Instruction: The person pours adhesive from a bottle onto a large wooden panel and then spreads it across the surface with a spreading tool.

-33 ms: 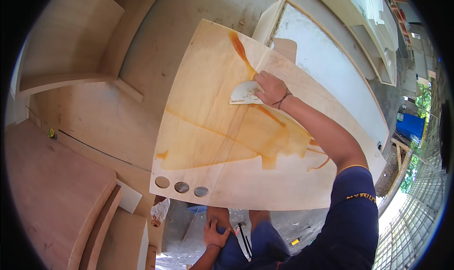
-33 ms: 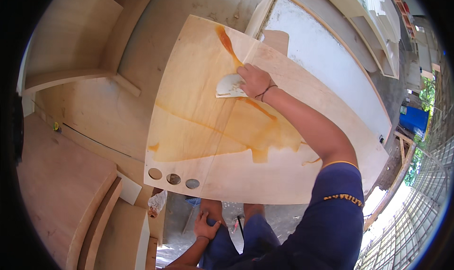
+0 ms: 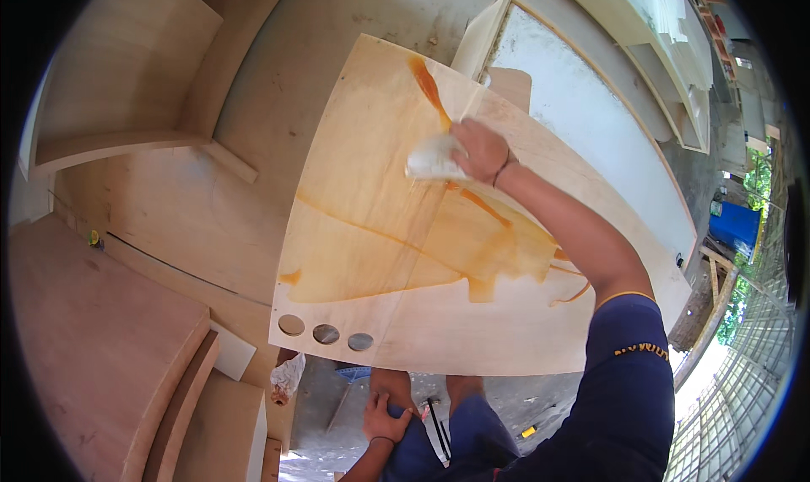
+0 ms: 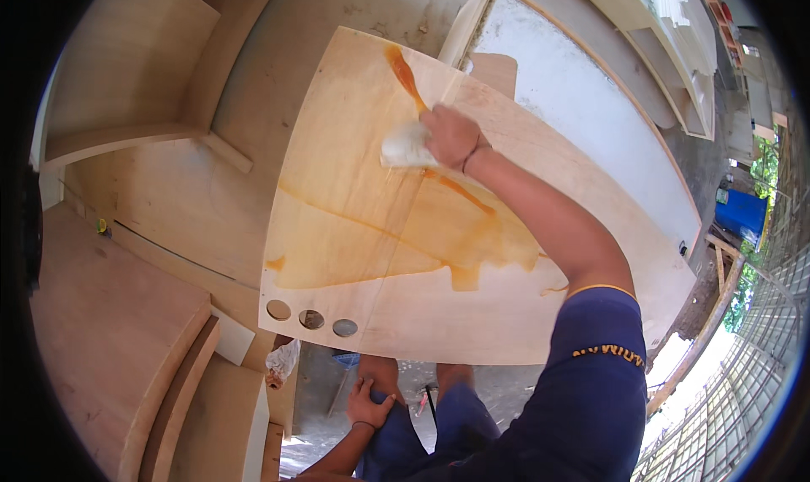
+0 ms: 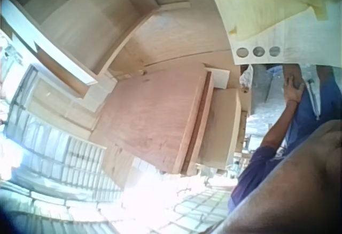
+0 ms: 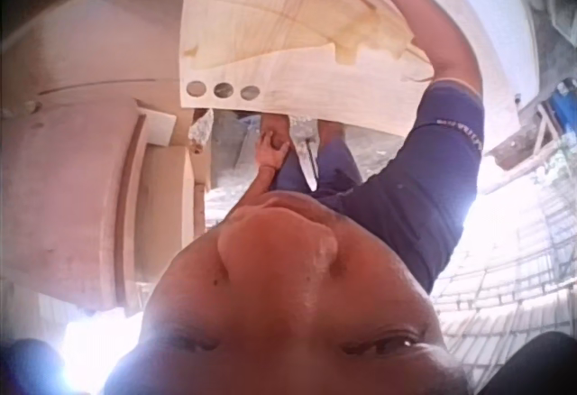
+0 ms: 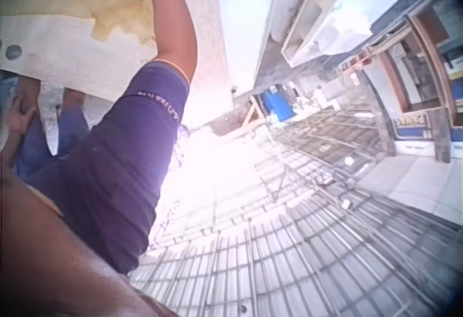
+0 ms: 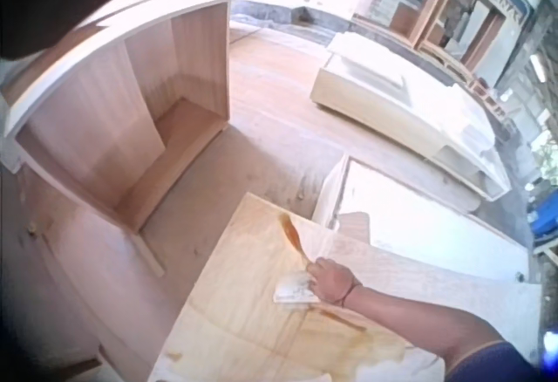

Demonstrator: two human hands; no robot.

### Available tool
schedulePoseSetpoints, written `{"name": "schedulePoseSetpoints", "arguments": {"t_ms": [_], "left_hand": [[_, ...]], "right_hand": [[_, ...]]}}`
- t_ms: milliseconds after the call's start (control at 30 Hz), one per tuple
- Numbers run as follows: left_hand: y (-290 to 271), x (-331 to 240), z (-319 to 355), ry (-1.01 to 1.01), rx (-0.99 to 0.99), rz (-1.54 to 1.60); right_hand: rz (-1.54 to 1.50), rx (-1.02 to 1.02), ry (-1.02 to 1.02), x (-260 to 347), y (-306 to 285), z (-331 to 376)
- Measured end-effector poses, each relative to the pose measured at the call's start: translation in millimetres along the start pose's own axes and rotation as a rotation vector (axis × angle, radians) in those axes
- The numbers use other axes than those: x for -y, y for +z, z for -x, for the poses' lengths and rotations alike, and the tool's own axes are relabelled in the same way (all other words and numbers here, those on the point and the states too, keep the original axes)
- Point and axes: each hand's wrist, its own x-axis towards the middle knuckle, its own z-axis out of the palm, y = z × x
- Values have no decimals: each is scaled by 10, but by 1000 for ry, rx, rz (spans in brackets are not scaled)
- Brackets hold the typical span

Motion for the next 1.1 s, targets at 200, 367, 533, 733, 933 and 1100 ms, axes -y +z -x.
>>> {"name": "schedulePoseSetpoints", "arguments": {"t_ms": [200,367,533,733,933,1100], "left_hand": [[100,-12,-7,-10,-3,-25],[62,-52,-4,-17,22,-38],[112,21,16,-29,-7,-25],[58,-103,11,-16,-22,-26],[139,-72,6,5,-15,-78],[110,-110,38,3,-31,-90]], "right_hand": [[107,-438,295,-608,-214,-1244],[86,-603,467,-941,-609,-1347],[-66,-465,438,-678,-561,217],[-47,-105,249,-518,235,1182],[87,-413,394,-945,-133,-483],[76,-583,599,-1390,-730,-532]]}}
